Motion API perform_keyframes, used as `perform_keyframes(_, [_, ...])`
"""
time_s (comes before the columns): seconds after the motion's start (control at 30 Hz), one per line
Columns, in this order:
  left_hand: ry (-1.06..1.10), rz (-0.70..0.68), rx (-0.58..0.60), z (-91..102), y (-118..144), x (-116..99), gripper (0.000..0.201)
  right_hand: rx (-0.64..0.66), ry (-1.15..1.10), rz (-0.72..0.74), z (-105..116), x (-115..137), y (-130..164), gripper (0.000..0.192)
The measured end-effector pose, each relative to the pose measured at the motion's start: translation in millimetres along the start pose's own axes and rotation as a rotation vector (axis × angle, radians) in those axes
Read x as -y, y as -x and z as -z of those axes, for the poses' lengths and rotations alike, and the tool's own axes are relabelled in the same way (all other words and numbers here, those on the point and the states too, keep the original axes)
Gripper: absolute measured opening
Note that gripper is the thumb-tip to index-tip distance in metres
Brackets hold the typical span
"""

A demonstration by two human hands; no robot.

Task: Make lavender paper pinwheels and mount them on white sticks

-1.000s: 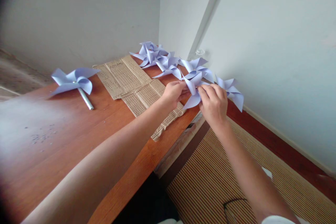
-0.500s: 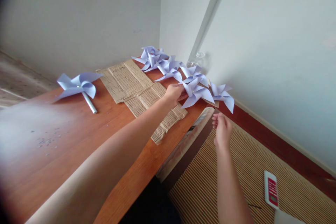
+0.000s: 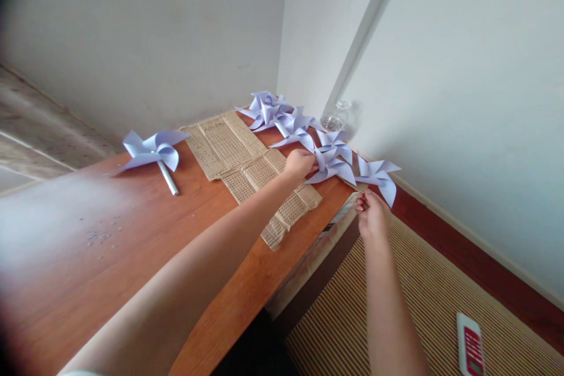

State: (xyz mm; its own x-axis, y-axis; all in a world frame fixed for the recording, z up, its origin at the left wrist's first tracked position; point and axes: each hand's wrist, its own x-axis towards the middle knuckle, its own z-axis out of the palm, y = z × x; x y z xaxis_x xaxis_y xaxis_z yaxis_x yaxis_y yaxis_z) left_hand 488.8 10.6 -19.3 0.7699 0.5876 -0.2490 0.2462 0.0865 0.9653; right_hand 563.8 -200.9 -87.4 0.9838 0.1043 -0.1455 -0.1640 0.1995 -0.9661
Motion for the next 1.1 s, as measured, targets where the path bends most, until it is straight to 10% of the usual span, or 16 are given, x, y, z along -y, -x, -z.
perform_keyframes(0.3, [-0.152, -0.219, -0.111, 74.6, 74, 13, 0.031, -0.047, 0.116, 0.028, 2, 7, -1, 0.021])
perform_keyframes(0.5, [-0.182, -0.258, -0.064, 123.3, 146, 35, 0.017, -0.087, 0.224, 0.287, -1, 7, 78, 0.022])
perform_keyframes(0.8, [-0.105, -0.232, -0.223, 202.0, 265, 68, 0.021, 1.217, 0.510, 0.363, -157, 23, 261, 0.022])
perform_keyframes(1.1, [-0.221, -0.153, -0.646, 266.3, 349, 111, 0.032, 1.488, 0.248, -0.078, -244, -33, 365, 0.026])
